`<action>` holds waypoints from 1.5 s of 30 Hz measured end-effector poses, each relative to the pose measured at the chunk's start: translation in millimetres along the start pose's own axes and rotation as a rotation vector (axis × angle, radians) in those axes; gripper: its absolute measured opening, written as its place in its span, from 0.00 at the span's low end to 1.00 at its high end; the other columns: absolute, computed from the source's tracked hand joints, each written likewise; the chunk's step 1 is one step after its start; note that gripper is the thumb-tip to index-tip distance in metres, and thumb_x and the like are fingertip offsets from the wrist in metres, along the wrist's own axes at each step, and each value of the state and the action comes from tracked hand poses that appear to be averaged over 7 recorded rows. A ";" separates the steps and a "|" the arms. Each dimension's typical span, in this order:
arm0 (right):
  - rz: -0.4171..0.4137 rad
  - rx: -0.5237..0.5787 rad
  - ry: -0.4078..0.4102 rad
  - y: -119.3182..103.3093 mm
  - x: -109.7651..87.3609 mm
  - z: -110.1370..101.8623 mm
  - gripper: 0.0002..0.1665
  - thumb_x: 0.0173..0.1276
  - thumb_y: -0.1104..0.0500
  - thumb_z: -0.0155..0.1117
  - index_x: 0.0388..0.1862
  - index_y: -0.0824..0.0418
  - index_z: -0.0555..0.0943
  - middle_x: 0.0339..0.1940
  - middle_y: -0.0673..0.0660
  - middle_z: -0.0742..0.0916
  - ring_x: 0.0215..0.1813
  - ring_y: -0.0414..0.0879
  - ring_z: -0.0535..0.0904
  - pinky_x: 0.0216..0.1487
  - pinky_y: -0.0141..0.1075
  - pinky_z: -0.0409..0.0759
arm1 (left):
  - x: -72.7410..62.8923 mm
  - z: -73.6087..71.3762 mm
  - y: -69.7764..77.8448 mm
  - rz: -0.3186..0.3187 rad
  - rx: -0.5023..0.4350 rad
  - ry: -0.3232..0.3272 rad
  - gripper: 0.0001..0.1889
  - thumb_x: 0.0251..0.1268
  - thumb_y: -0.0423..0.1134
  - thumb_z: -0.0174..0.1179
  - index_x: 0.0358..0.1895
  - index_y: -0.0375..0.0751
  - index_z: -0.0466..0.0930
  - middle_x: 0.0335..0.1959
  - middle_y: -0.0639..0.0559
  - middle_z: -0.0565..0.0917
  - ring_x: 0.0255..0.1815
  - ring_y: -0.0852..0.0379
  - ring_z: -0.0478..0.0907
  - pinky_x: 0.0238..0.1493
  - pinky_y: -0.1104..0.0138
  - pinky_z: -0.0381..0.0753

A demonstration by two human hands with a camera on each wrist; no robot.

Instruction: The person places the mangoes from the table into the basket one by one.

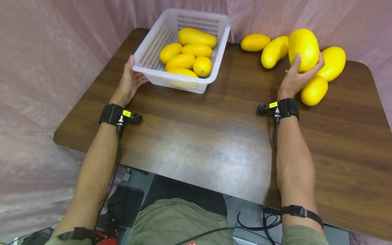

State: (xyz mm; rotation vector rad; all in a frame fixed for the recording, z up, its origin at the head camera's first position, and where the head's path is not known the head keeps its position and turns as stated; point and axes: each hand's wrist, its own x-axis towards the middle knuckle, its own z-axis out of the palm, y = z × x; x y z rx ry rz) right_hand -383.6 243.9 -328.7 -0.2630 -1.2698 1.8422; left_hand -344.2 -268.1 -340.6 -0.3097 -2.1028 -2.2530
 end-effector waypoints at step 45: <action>0.047 0.057 -0.014 -1.0 -0.5 3.6 0.24 0.71 0.54 0.68 0.62 0.50 0.72 0.47 0.56 0.84 0.28 0.54 0.85 0.32 0.37 0.82 | 2.4 1.6 2.2 -0.006 -0.008 0.002 0.33 0.79 0.63 0.34 0.72 0.43 0.66 0.59 0.40 0.79 0.59 0.47 0.75 0.68 0.56 0.68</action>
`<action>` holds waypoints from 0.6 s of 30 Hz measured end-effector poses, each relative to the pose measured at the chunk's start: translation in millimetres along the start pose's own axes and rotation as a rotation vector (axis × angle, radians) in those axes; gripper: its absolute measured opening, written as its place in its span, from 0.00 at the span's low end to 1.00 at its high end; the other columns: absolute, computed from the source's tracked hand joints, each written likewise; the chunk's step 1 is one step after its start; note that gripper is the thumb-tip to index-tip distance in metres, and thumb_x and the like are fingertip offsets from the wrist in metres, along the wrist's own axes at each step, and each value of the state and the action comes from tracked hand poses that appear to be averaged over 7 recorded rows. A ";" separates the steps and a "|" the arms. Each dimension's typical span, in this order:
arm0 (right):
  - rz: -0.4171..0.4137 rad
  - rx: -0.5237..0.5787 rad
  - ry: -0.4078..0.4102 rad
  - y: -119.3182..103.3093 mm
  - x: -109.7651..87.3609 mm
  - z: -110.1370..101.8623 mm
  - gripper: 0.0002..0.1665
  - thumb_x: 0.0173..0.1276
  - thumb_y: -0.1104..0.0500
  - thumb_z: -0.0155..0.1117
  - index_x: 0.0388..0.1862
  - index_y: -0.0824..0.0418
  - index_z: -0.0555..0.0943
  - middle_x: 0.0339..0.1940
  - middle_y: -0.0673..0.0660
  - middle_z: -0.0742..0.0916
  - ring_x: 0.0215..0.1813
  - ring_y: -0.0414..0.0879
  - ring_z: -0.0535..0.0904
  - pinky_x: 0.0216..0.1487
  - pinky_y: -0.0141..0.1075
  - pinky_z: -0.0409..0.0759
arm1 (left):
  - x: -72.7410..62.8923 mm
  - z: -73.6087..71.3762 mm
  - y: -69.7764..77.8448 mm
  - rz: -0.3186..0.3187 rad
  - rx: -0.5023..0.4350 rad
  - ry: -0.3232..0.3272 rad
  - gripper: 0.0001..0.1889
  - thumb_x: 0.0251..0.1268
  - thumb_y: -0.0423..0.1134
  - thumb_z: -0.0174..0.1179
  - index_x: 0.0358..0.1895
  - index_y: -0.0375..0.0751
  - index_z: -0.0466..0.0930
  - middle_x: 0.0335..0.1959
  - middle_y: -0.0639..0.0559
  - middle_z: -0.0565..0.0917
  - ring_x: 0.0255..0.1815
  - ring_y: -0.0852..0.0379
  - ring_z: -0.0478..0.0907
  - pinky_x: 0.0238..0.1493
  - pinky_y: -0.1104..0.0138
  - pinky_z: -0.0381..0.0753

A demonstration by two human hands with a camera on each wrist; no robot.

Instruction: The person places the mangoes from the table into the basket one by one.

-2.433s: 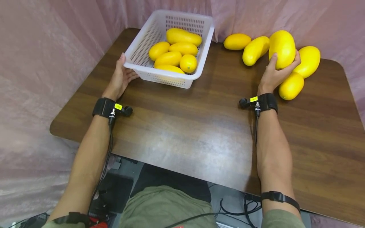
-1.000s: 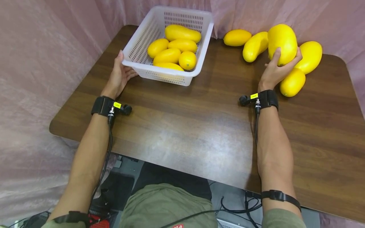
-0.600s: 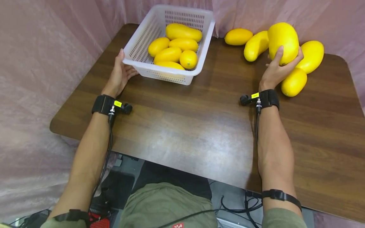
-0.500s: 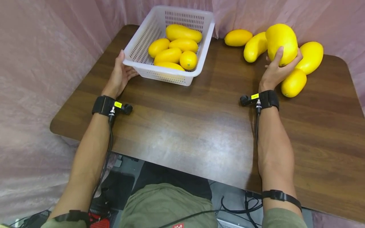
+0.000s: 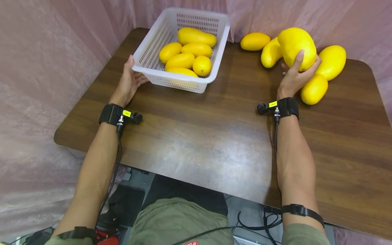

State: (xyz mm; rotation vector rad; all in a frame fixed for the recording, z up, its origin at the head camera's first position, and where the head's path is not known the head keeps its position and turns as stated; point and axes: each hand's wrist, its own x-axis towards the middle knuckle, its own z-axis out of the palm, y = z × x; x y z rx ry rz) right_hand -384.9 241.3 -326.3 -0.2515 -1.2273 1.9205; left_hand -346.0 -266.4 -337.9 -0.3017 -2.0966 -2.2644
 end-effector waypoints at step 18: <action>0.036 -0.032 -0.002 0.4 -3.3 -2.1 0.22 0.74 0.53 0.64 0.63 0.49 0.71 0.42 0.56 0.85 0.26 0.53 0.84 0.31 0.37 0.78 | -2.3 -2.1 -3.9 0.000 -0.001 -0.009 0.32 0.80 0.63 0.34 0.72 0.45 0.67 0.59 0.40 0.79 0.60 0.46 0.75 0.68 0.56 0.68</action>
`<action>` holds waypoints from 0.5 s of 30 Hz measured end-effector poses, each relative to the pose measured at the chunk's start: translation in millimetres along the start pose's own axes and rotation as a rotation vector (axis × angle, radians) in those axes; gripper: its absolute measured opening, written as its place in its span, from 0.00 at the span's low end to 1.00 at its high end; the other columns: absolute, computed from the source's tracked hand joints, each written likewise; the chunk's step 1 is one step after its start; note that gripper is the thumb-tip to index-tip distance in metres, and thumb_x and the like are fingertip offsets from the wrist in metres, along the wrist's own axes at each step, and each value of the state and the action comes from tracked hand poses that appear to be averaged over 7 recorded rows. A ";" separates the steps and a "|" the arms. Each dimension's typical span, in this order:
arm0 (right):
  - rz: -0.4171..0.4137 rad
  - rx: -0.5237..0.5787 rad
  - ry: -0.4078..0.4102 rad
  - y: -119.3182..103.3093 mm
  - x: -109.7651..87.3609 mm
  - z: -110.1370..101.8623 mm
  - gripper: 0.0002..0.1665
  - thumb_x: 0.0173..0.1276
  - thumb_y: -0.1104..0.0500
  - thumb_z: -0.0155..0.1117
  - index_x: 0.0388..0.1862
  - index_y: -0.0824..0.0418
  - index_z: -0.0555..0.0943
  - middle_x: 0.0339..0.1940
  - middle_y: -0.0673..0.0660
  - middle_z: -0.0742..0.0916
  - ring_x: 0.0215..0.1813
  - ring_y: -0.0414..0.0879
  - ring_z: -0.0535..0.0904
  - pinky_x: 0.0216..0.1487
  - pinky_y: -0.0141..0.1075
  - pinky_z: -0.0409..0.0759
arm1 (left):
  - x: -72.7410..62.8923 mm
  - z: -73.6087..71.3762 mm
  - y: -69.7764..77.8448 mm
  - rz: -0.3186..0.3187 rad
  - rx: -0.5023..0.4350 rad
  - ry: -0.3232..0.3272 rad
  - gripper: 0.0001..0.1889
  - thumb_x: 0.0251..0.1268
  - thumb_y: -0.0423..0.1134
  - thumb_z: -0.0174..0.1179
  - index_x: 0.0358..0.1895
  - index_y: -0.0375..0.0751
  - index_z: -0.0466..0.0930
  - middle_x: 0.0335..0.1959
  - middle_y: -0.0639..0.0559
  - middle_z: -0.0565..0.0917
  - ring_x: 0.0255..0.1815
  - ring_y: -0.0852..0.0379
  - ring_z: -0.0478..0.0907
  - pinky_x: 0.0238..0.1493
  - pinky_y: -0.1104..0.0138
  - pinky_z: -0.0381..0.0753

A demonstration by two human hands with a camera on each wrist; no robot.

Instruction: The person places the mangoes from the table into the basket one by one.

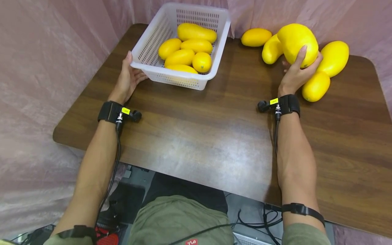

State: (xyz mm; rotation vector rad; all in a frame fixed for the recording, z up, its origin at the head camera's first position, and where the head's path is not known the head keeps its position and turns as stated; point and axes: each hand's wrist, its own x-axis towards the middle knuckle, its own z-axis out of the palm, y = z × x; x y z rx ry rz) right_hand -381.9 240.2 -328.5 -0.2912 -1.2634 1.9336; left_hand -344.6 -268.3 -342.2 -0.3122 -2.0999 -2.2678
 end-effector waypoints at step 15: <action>-0.021 0.010 0.000 0.5 -1.6 0.5 0.19 0.74 0.53 0.63 0.60 0.50 0.72 0.41 0.56 0.85 0.26 0.54 0.83 0.32 0.37 0.78 | 0.5 0.0 -0.4 -0.006 -0.009 0.006 0.32 0.79 0.63 0.35 0.72 0.45 0.67 0.60 0.39 0.78 0.60 0.46 0.75 0.67 0.56 0.69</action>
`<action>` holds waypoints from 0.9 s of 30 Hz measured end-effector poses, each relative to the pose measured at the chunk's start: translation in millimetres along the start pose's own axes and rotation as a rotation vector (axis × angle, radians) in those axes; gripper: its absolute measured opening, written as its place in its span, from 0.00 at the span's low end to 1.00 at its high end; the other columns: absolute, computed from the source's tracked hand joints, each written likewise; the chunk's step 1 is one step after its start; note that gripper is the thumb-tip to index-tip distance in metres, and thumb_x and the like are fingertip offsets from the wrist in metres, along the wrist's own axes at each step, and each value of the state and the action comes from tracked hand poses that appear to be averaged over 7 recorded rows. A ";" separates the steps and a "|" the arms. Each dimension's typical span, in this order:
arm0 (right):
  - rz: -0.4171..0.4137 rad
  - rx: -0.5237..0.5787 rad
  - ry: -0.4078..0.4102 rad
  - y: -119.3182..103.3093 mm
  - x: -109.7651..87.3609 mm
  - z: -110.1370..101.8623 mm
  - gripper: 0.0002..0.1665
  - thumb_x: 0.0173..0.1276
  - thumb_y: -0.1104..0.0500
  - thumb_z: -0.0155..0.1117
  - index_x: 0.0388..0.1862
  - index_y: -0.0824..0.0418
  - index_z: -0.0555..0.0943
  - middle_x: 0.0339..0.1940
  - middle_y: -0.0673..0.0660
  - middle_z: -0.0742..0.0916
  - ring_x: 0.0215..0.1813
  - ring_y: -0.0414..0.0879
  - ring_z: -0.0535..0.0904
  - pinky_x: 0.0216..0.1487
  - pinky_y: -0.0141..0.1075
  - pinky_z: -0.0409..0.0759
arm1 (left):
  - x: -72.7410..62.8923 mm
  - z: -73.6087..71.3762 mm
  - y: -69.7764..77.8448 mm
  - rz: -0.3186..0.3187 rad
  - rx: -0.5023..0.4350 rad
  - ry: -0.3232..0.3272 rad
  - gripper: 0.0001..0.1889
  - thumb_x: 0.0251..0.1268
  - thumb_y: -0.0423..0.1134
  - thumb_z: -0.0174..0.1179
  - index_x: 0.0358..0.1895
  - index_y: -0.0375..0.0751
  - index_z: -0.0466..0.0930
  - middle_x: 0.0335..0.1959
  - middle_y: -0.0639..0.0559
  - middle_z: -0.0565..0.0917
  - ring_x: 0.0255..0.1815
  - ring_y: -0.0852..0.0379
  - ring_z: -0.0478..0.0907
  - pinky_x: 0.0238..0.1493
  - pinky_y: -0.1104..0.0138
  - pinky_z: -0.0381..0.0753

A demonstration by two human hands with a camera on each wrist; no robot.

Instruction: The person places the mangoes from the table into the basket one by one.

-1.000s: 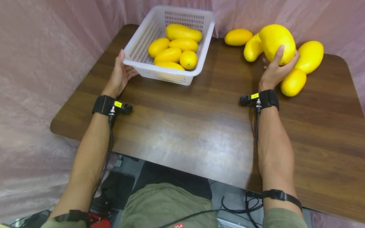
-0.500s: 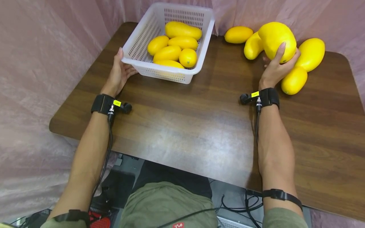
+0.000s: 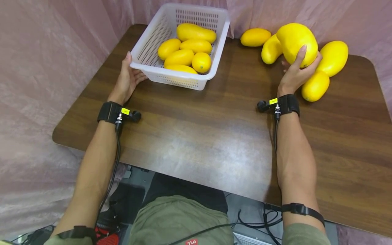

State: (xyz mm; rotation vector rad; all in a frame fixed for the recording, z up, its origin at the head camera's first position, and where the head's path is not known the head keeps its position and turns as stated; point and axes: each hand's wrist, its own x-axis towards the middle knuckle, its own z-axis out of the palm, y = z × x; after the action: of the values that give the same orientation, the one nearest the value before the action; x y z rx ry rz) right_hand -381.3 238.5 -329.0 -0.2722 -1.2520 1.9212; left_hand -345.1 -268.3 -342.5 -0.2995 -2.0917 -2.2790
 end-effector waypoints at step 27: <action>-0.063 -0.028 -0.036 -1.7 -6.7 19.6 0.14 0.74 0.53 0.63 0.55 0.53 0.76 0.38 0.58 0.86 0.25 0.53 0.84 0.25 0.34 0.78 | -1.7 -0.3 0.7 0.005 0.020 -0.005 0.34 0.79 0.64 0.35 0.73 0.44 0.66 0.63 0.38 0.77 0.61 0.46 0.75 0.67 0.57 0.69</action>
State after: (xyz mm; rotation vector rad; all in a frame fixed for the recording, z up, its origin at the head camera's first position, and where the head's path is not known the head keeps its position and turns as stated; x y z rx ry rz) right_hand -387.2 220.9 -319.7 -0.2107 -1.2968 1.8640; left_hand -343.4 -268.8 -342.1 -0.3094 -2.1129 -2.2554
